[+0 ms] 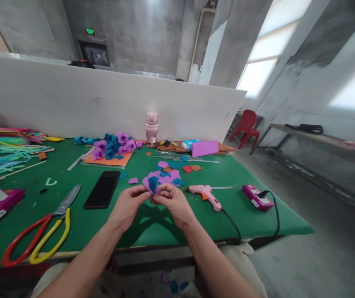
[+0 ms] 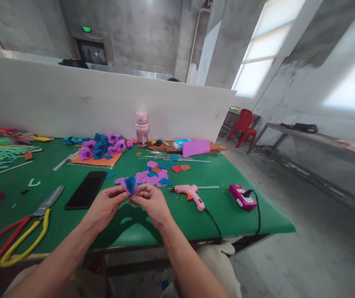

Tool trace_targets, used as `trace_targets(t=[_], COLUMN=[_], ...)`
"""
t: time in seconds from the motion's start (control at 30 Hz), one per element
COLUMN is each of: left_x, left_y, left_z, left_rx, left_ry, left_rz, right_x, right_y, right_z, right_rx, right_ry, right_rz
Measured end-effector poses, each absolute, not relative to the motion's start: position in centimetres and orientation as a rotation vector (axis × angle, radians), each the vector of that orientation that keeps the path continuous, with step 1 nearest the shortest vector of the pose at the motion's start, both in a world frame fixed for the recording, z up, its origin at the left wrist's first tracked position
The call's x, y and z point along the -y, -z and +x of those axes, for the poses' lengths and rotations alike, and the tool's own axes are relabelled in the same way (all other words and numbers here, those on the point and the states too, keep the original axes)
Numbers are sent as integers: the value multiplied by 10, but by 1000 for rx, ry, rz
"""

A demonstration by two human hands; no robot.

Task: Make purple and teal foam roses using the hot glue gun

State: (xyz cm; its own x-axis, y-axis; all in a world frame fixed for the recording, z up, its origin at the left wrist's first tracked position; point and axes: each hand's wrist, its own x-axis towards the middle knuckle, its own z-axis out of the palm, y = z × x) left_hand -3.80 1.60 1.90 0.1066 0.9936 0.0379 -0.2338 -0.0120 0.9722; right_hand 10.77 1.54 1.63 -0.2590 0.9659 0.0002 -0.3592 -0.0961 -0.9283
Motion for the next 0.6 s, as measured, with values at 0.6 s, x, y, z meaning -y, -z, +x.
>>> trace_targets(t=[0.6], left_x=[-5], left_y=[-26], left_z=[-34], left_rx=[-941], left_ry=[-1376], left_rz=[1190], right_x=[-14], right_y=[-17], right_z=[116], right_rx=[1395], right_ry=[-1378], right_rz=[-786])
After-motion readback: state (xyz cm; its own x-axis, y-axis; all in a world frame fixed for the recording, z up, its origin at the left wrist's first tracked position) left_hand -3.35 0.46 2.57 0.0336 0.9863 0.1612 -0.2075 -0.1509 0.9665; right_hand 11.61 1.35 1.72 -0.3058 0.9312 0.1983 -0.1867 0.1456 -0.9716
